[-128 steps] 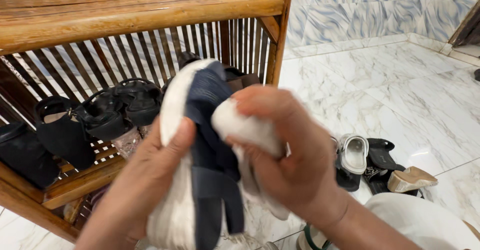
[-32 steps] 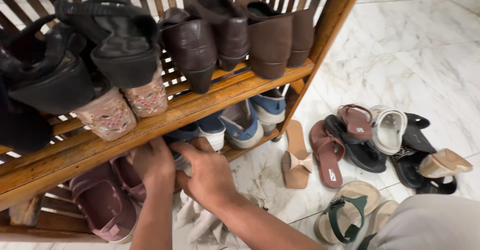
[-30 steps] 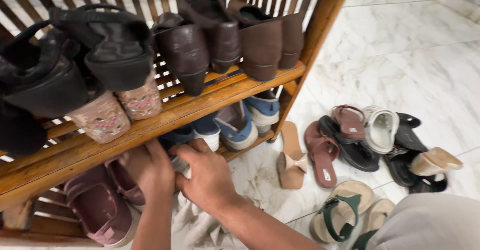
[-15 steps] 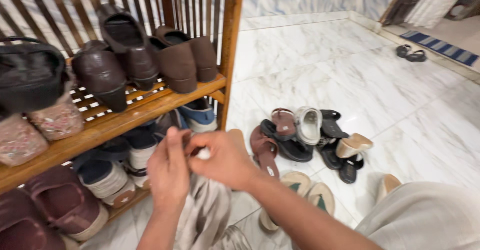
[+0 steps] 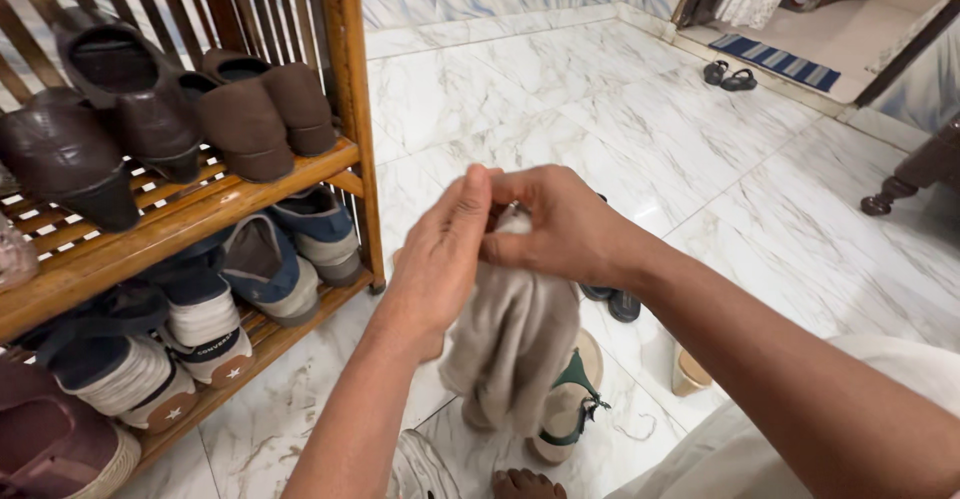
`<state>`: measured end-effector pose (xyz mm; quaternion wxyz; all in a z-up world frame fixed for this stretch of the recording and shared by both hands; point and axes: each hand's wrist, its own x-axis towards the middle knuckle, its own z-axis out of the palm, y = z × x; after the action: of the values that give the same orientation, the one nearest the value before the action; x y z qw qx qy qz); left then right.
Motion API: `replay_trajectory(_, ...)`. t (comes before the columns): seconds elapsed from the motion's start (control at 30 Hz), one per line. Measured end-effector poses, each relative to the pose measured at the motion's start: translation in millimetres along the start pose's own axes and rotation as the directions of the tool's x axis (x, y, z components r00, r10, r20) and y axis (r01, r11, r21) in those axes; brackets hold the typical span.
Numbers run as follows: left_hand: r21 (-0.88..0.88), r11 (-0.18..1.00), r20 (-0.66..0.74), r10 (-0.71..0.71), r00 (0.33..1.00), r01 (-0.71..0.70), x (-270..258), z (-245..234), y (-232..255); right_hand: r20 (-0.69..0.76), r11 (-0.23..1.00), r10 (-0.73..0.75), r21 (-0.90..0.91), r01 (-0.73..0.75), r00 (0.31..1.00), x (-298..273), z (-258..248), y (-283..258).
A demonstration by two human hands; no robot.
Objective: The person wipes a blue sandal with a white cloth, cleaning the straps, sole, and upper surfaces. They then place the sandal on a wooden shoe rack and pick up a white clog-style shoe to wipe it with the same cloth.
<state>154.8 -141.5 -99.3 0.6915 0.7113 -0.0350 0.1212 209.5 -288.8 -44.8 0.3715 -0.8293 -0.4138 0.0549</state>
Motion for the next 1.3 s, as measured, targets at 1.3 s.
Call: replay_trajectory(1.3,0.031,0.525,0.020,-0.851,0.525,0.850,-68,-101,-204,0.259,0.709,0.650,-0.545,-0.448,0.714,-22,287,132)
